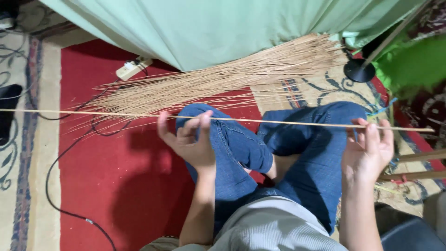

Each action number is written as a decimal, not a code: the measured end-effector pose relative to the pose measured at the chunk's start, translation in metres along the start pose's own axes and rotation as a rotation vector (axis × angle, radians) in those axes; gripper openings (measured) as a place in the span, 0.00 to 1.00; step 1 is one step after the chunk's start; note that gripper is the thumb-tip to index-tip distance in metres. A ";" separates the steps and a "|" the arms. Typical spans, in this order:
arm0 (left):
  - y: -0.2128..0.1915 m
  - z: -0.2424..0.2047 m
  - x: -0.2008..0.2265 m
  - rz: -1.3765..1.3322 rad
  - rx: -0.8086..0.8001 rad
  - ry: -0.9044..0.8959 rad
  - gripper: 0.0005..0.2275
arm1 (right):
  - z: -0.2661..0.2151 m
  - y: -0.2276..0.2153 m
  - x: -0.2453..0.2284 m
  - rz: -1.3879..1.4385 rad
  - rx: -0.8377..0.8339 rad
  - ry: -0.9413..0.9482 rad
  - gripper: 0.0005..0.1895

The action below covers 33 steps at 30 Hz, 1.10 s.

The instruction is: The person is bundling thin wooden sticks with ribbon and weaving them together to form a mat or screen while sitting on the floor.

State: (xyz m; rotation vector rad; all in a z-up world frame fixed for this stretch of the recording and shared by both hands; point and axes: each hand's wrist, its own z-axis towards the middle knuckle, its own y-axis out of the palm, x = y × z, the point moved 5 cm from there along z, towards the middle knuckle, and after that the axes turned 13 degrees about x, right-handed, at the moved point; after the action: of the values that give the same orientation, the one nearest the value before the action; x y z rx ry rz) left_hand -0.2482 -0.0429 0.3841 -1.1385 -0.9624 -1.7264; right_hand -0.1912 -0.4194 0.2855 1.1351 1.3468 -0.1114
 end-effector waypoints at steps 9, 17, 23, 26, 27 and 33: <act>0.072 -0.060 -0.019 -0.501 -0.705 -0.287 0.23 | -0.045 0.049 0.001 0.048 -0.269 -0.208 0.10; 0.068 -0.035 0.008 -0.465 -0.831 -0.321 0.07 | -0.039 0.037 -0.036 0.030 -0.264 -0.287 0.07; 0.048 -0.027 0.009 -0.470 -0.692 -0.287 0.08 | -0.045 0.030 -0.049 0.074 -0.245 -0.274 0.07; 0.056 -0.040 -0.011 -0.446 -0.757 -0.301 0.09 | -0.058 0.038 -0.044 0.065 -0.262 -0.258 0.07; 0.059 -0.045 -0.010 -0.442 -0.764 -0.303 0.09 | -0.062 0.038 -0.039 0.064 -0.254 -0.258 0.07; 0.066 -0.060 -0.012 -0.375 -0.857 -0.395 0.09 | -0.072 0.042 -0.023 0.014 -0.299 -0.255 0.06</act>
State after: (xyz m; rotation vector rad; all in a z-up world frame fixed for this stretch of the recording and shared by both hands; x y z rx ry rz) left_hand -0.2023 -0.1179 0.3646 -1.9984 -0.6773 -2.3750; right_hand -0.2214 -0.3608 0.3410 0.8463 1.0872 -0.0406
